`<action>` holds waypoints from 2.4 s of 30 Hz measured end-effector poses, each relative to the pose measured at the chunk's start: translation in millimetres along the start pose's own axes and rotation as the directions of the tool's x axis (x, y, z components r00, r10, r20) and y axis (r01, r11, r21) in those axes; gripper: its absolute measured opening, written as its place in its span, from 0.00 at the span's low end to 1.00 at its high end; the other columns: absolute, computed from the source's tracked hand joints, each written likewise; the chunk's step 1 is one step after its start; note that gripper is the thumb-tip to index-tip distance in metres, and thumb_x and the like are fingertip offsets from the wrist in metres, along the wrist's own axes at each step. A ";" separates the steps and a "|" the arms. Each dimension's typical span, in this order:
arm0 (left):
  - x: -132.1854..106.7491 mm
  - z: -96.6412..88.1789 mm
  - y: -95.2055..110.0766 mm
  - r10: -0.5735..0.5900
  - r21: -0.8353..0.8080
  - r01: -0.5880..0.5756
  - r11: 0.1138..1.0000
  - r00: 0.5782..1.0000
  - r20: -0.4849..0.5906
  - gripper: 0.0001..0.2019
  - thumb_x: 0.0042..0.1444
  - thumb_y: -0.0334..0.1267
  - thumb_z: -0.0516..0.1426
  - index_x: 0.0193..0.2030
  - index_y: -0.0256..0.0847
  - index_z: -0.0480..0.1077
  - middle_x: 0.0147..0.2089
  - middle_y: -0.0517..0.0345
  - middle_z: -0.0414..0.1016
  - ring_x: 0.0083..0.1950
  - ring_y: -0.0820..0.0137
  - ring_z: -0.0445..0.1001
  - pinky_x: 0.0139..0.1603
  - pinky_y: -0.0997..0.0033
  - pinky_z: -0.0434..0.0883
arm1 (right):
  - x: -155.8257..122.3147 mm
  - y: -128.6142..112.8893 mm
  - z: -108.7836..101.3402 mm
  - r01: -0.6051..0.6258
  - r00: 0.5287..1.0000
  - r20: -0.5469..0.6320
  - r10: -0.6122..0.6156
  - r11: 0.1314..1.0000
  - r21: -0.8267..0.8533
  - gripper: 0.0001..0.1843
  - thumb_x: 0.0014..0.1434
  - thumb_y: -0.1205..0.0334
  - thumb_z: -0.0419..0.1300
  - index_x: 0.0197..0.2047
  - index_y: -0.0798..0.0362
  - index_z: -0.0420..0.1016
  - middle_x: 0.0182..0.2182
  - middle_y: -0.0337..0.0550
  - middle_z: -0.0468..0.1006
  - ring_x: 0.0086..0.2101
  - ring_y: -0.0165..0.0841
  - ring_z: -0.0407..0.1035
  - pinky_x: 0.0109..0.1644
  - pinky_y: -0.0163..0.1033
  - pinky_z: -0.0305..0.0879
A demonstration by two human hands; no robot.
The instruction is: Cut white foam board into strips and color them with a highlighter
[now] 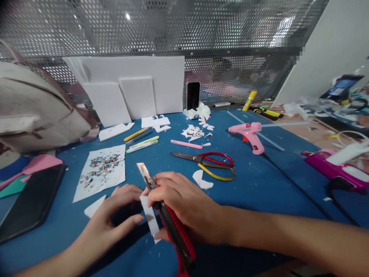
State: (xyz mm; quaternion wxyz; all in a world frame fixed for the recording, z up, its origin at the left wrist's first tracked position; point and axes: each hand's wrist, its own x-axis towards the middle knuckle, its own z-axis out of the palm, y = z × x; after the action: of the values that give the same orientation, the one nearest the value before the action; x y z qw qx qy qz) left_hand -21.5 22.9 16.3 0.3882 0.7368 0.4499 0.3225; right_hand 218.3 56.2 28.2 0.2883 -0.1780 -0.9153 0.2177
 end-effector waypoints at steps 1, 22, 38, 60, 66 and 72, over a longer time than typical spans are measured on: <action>0.9 1.4 0.2 -0.021 -0.011 0.021 1.000 1.000 -0.019 0.10 0.62 0.50 0.59 0.41 0.47 0.75 0.43 0.59 0.75 0.48 0.65 0.70 0.52 0.64 0.63 | 3.7 -1.2 0.1 0.016 1.000 0.009 -0.016 1.000 -0.024 0.27 0.56 0.57 0.71 0.51 0.49 0.60 0.52 0.50 0.72 0.60 0.43 0.60 0.65 0.52 0.56; -12.7 -10.9 -0.3 0.077 -0.040 -0.088 0.995 0.970 -0.229 0.12 0.68 0.44 0.52 0.38 0.44 0.73 0.31 0.62 0.71 0.34 0.74 0.68 0.35 0.77 0.63 | 89.8 35.1 -29.9 -0.216 0.872 0.221 0.437 0.748 -0.627 0.11 0.56 0.57 0.68 0.30 0.55 0.75 0.21 0.40 0.73 0.24 0.33 0.68 0.29 0.37 0.49; 0.1 -10.9 3.4 -0.029 0.007 0.031 1.000 0.980 -0.197 0.18 0.66 0.47 0.54 0.28 0.44 0.75 0.26 0.62 0.73 0.29 0.73 0.68 0.33 0.74 0.62 | 89.6 -11.3 -35.2 -0.272 0.932 0.247 0.266 0.962 -0.010 0.06 0.64 0.68 0.60 0.39 0.54 0.80 0.37 0.40 0.82 0.36 0.31 0.73 0.39 0.35 0.60; 1.5 -12.6 -3.4 -0.084 -0.100 0.060 0.993 0.962 -0.258 0.15 0.66 0.46 0.54 0.33 0.44 0.77 0.34 0.61 0.80 0.37 0.70 0.75 0.38 0.74 0.69 | 86.7 -5.2 -25.6 -0.241 0.970 0.063 0.236 0.964 0.111 0.06 0.64 0.69 0.60 0.39 0.56 0.79 0.36 0.41 0.82 0.35 0.29 0.73 0.40 0.34 0.64; -0.3 -14.0 -2.9 -0.093 -0.125 0.063 0.990 0.965 -0.247 0.15 0.66 0.46 0.54 0.33 0.44 0.77 0.32 0.61 0.79 0.36 0.71 0.75 0.38 0.75 0.69 | 84.1 -8.5 -23.7 -0.303 0.952 0.131 0.277 0.916 0.263 0.05 0.63 0.65 0.62 0.40 0.56 0.80 0.34 0.40 0.81 0.29 0.26 0.70 0.32 0.31 0.61; 0.2 -11.9 -5.5 -0.105 -0.198 0.058 0.978 0.967 -0.231 0.09 0.64 0.45 0.57 0.39 0.44 0.76 0.35 0.63 0.80 0.38 0.74 0.76 0.40 0.79 0.70 | 84.4 -9.4 -21.8 -0.289 0.957 0.082 0.277 0.916 0.280 0.03 0.59 0.69 0.62 0.36 0.58 0.78 0.30 0.40 0.79 0.30 0.27 0.70 0.34 0.31 0.65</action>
State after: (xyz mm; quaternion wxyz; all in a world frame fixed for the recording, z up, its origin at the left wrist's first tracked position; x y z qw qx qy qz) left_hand -33.5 28.1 17.4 0.4125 0.6328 0.4907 0.4342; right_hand 164.7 92.9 87.0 0.2581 -0.2598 -0.8439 0.3920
